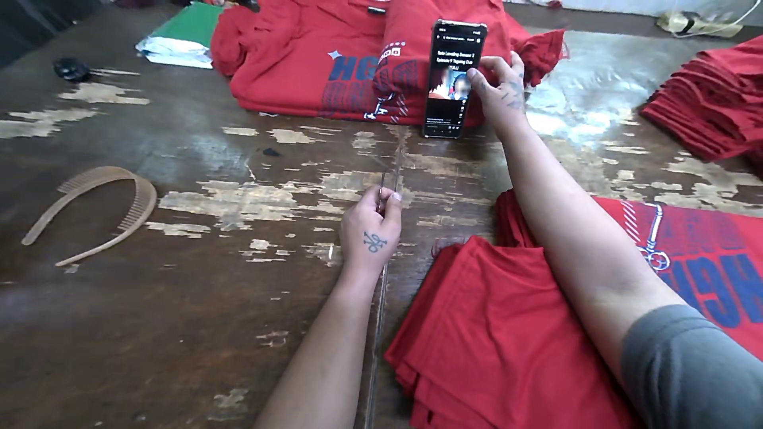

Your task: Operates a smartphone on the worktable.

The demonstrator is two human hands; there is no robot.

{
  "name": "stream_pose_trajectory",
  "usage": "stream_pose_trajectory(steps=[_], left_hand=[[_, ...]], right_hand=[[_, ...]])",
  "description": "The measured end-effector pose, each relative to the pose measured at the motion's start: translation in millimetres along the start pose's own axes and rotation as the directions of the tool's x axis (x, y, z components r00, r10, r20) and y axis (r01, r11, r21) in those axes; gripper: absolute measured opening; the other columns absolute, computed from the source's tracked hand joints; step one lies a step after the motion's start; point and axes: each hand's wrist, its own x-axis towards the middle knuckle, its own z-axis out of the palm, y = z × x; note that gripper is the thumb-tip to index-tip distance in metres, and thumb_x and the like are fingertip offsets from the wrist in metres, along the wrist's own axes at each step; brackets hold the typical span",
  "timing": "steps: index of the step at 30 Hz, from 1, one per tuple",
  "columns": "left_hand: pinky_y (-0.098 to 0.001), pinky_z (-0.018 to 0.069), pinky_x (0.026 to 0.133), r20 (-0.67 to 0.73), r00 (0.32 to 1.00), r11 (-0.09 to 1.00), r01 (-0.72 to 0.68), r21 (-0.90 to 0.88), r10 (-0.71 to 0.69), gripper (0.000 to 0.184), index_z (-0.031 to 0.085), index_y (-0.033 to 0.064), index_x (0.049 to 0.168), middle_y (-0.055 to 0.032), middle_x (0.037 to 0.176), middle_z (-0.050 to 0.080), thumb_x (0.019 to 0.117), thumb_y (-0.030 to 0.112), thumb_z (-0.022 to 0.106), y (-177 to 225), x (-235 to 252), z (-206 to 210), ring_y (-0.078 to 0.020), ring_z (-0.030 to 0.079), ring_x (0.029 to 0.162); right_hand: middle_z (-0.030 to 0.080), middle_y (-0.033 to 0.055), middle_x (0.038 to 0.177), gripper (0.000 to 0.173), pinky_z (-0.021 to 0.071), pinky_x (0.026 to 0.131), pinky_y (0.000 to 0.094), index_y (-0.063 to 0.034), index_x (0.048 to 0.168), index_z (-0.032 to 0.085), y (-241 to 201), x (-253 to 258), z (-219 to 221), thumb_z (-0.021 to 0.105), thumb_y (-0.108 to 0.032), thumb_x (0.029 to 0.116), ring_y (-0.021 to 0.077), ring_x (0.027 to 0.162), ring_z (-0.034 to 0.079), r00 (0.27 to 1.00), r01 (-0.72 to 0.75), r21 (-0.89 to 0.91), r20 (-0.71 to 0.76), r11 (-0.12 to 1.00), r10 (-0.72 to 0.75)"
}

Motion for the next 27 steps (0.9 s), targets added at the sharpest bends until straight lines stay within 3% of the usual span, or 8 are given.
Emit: stream_pose_trajectory(steps=[27], left_hand=[[-0.0386,0.0435,0.057,0.003,1.0,1.0,-0.008,0.004,0.008,0.021,0.07,0.0137,0.104,0.0008,0.068,0.058,0.1031,0.03,0.057,1.8,-1.0,-0.7,-0.0133,0.053,0.058]], right_hand=[[0.024,0.0245,0.164,0.048,0.0322,0.117,0.052,-0.0215,0.129,0.067,-2.8,-0.3,0.2,0.064,-0.054,0.0945,0.0404,0.149,0.03,1.0,-0.018,-0.032,-0.005,0.999,0.018]])
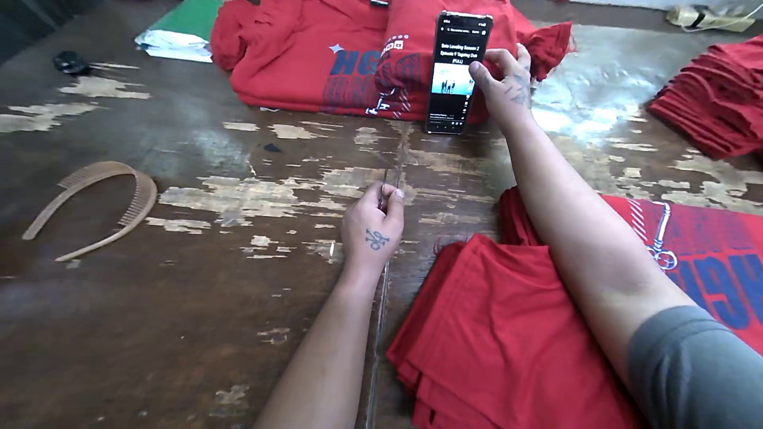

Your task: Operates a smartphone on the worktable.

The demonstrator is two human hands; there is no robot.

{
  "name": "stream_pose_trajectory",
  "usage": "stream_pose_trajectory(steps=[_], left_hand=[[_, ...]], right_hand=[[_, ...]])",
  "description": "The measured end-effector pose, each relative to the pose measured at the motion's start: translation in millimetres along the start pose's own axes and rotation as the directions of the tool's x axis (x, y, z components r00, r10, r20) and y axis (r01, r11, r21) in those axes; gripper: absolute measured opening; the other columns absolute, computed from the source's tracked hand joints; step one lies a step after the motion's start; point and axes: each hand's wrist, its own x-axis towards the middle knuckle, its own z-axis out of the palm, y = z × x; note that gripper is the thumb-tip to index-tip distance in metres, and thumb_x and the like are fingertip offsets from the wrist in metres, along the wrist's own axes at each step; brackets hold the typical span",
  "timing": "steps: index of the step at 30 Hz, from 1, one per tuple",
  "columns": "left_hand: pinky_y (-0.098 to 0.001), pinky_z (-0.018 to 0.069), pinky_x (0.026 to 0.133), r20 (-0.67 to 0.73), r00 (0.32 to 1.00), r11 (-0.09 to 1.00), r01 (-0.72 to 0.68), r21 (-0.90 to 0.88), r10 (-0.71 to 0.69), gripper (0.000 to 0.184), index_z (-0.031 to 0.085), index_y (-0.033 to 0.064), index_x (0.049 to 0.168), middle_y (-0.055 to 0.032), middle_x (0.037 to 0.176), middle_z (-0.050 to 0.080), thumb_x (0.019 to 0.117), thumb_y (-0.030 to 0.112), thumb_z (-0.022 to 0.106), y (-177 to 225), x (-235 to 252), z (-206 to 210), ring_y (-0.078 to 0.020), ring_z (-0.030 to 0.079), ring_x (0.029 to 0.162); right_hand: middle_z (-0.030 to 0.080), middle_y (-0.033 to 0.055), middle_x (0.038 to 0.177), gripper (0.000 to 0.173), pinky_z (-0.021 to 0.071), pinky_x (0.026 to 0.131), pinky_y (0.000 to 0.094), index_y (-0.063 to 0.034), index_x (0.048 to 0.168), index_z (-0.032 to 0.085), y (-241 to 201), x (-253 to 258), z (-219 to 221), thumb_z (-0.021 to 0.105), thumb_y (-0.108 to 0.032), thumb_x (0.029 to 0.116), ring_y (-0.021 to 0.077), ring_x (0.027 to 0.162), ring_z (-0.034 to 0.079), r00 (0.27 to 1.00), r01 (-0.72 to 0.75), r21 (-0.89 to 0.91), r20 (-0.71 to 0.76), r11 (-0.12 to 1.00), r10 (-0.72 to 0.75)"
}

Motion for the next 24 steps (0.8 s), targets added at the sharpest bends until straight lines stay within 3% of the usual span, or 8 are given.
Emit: stream_pose_trajectory(steps=[9,15,20,24], left_hand=[[-0.0388,0.0434,0.057,-0.01,1.0,1.0,0.004,0.006,-0.004,0.021,0.071,0.015,0.103,0.0017,0.067,0.058,0.1027,0.031,0.058,-0.4,0.0,0.3,-0.0132,0.053,0.058],[-0.0374,0.0426,0.056,-0.01,1.0,1.0,0.002,0.0,-0.002,0.02,0.07,0.0145,0.103,0.0021,0.067,0.057,0.1028,0.03,0.057,0.1,0.3,0.4,-0.0124,0.052,0.057],[-0.0365,0.0427,0.056,-0.008,1.0,1.0,0.001,0.0,-0.001,0.021,0.07,0.0149,0.103,0.0027,0.067,0.057,0.1027,0.031,0.057,0.6,-0.1,0.0,-0.0116,0.052,0.058],[-0.0386,0.0444,0.057,-0.008,1.0,1.0,-0.002,0.011,0.002,0.022,0.071,0.0141,0.104,0.001,0.069,0.059,0.1031,0.031,0.057,-1.0,0.2,0.3,-0.0132,0.054,0.059]], right_hand=[[0.025,0.0249,0.164,0.046,0.0317,0.117,0.0522,-0.0212,0.128,0.068,0.8,0.7,1.0,0.061,-0.054,0.0962,0.0393,0.149,0.03,1.0,-0.003,0.039,-0.004,0.999,0.003],[0.033,0.0252,0.161,0.046,0.0287,0.12,0.0514,-0.0207,0.127,0.071,-1.3,2.1,0.1,0.049,-0.053,0.1031,0.0377,0.151,0.029,0.999,-0.017,0.096,-0.026,0.995,0.02],[0.04,0.0197,0.159,0.053,0.0271,0.122,0.0508,-0.0176,0.132,0.07,2.7,4.5,1.5,0.039,-0.053,0.1068,0.0358,0.152,0.029,0.999,-0.009,0.16,-0.034,0.987,0.015],[0.045,0.0189,0.155,0.051,0.0309,0.12,0.0488,-0.0154,0.126,0.072,5.2,5.5,4.2,0.038,-0.049,0.1078,0.0337,0.15,0.033,0.998,0.006,0.229,-0.057,0.973,0.007]])
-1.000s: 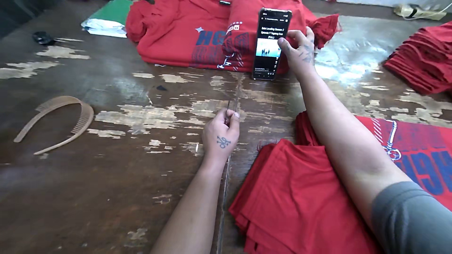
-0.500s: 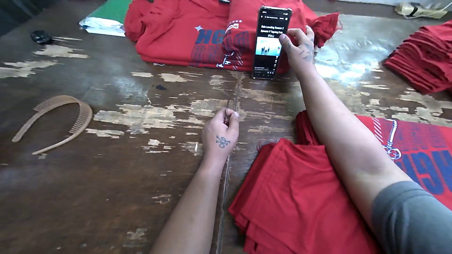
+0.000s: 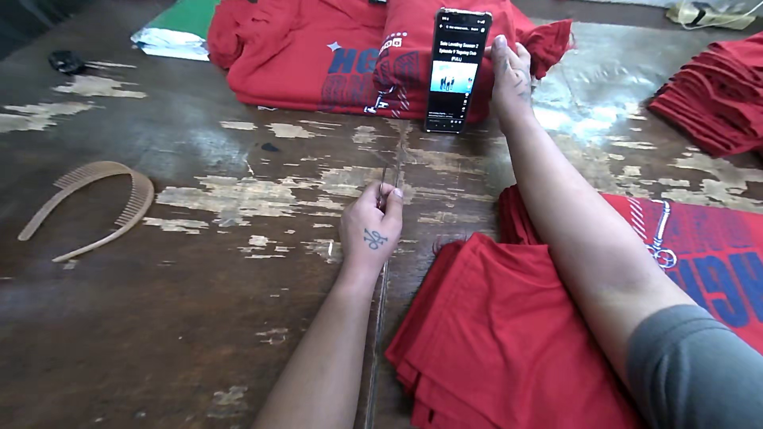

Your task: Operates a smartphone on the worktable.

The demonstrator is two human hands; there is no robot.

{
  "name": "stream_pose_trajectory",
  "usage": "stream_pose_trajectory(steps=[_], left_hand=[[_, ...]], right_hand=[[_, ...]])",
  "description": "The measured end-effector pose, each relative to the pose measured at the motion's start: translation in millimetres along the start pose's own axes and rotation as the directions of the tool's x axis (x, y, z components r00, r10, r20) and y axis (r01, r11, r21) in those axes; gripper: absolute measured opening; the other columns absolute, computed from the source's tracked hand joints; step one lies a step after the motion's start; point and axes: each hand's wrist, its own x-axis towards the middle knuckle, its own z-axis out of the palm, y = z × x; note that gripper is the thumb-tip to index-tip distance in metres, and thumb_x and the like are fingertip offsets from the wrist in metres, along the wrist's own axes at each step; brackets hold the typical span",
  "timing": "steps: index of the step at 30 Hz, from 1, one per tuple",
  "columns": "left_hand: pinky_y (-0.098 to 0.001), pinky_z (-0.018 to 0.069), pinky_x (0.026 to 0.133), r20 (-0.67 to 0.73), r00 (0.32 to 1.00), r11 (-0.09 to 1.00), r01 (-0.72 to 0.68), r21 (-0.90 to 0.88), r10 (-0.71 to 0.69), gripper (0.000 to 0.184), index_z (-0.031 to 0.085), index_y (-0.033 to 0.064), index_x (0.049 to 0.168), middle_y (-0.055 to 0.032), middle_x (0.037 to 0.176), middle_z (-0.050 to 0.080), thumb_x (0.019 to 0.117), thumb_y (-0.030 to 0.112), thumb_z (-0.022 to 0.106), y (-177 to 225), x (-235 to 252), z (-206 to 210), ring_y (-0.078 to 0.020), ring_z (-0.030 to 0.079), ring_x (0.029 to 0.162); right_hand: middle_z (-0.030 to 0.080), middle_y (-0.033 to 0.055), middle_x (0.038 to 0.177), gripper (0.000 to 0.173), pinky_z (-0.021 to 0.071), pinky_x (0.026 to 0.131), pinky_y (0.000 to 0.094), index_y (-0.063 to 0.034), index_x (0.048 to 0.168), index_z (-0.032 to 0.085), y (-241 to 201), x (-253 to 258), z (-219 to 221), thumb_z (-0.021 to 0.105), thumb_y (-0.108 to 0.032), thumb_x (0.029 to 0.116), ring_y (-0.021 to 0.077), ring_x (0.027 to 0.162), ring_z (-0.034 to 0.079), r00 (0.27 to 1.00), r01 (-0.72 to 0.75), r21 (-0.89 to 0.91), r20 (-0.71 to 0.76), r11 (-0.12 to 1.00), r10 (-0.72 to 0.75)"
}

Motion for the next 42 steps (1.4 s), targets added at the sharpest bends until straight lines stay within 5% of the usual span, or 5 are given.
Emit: stream_pose_trajectory(steps=[12,24,42], left_hand=[[-0.0386,0.0448,0.058,0.001,1.0,1.0,0.013,-0.001,-0.013,0.021,0.07,0.0146,0.103,0.0016,0.068,0.059,0.1032,0.031,0.057,0.4,0.5,0.5,-0.013,0.055,0.059],[-0.0372,0.046,0.057,0.007,1.0,1.0,0.017,-0.024,-0.016,0.021,0.07,0.0147,0.104,0.002,0.069,0.06,0.103,0.031,0.057,-0.2,0.2,0.9,-0.012,0.056,0.058],[-0.0373,0.0446,0.058,0.009,1.0,1.0,0.018,-0.011,-0.018,0.021,0.071,0.0147,0.104,0.0019,0.069,0.059,0.1036,0.03,0.056,2.1,-0.5,-1.0,-0.0124,0.055,0.059]], right_hand=[[0.041,0.0222,0.157,0.053,0.0323,0.12,0.0477,-0.015,0.124,0.072,-2.2,-0.8,-0.9,0.033,-0.047,0.1091,0.0345,0.15,0.033,0.999,-0.037,0.046,0.002,0.998,0.037],[0.037,0.0221,0.159,0.045,0.0316,0.118,0.05,-0.0186,0.125,0.072,-2.6,-1.0,-1.5,0.047,-0.05,0.1047,0.0351,0.148,0.034,1.0,-0.022,-0.053,0.009,0.998,0.022],[0.037,0.0226,0.159,0.044,0.0316,0.118,0.0496,-0.018,0.125,0.072,-4.1,-1.8,-1.2,0.048,-0.049,0.1048,0.0349,0.149,0.033,1.0,-0.018,-0.068,0.013,0.998,0.019]])
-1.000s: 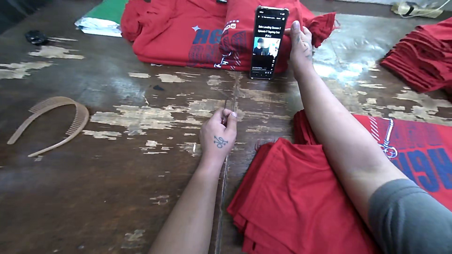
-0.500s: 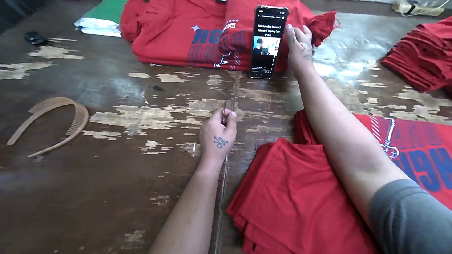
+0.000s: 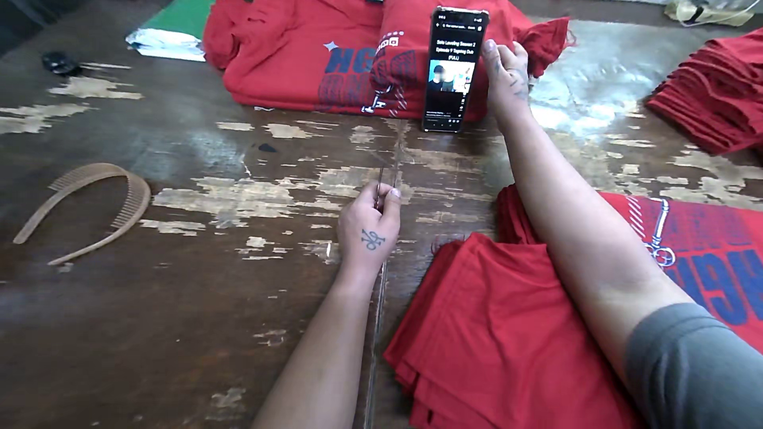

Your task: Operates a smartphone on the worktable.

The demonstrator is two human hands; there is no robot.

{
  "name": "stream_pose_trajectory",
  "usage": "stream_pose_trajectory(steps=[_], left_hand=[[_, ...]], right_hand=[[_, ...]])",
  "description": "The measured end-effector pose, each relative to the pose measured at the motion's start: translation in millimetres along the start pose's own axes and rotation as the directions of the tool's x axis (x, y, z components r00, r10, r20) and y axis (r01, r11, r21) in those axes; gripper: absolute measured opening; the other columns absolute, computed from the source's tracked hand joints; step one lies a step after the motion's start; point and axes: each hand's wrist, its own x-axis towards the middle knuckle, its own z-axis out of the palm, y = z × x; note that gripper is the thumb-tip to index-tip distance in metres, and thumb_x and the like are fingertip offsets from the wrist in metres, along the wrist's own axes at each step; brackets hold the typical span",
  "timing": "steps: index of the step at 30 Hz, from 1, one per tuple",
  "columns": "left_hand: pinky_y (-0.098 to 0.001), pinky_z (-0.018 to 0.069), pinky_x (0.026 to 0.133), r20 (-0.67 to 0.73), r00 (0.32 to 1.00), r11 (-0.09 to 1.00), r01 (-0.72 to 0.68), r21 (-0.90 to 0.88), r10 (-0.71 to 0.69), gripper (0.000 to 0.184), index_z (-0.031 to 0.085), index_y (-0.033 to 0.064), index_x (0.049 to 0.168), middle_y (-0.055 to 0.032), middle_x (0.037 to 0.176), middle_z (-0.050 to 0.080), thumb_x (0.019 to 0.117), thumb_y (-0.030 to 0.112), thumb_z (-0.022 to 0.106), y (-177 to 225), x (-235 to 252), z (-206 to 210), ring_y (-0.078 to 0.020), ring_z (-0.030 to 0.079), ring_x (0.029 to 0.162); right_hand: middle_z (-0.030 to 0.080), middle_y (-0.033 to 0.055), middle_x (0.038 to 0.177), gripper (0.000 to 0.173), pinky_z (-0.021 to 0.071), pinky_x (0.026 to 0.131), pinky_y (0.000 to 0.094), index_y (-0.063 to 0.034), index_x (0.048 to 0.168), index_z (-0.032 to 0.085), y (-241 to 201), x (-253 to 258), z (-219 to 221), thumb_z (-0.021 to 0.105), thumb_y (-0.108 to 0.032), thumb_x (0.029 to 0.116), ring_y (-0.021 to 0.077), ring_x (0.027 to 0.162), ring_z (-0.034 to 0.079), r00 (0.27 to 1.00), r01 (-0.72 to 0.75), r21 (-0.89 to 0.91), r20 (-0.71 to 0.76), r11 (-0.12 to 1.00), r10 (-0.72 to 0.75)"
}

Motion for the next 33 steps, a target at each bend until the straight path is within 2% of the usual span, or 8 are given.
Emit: stream_pose_trajectory(steps=[13,18,33], left_hand=[[-0.0371,0.0458,0.058,-0.001,1.0,1.0,0.0,-0.008,0.0,0.021,0.071,0.0149,0.103,0.0021,0.069,0.06,0.1033,0.031,0.057,-0.9,0.8,0.9,-0.0119,0.056,0.059],[-0.0375,0.0462,0.057,-0.008,1.0,1.0,-0.014,-0.02,0.014,0.021,0.07,0.0146,0.104,0.0021,0.069,0.061,0.103,0.031,0.056,-2.4,0.8,1.7,-0.0116,0.056,0.059],[-0.0381,0.0458,0.058,0.005,1.0,1.0,0.008,-0.006,-0.008,0.021,0.07,0.0148,0.103,0.0015,0.069,0.061,0.1032,0.032,0.057,-0.1,0.7,0.2,-0.0124,0.056,0.059]], right_hand=[[0.037,0.0217,0.159,0.041,0.0323,0.118,0.049,-0.0195,0.122,0.072,-1.0,-0.1,-0.9,0.051,-0.049,0.1032,0.0334,0.148,0.034,1.0,-0.004,0.005,0.002,1.0,0.004],[0.037,0.0246,0.158,0.042,0.0338,0.116,0.0494,-0.0191,0.122,0.072,1.8,1.3,-0.6,0.052,-0.05,0.1023,0.0362,0.147,0.035,1.0,0.02,-0.02,0.008,1.0,-0.02],[0.035,0.025,0.158,0.038,0.0339,0.116,0.0501,-0.0199,0.121,0.072,3.1,0.5,-0.4,0.057,-0.048,0.1003,0.0368,0.148,0.034,1.0,0.015,-0.01,0.014,1.0,-0.014]])
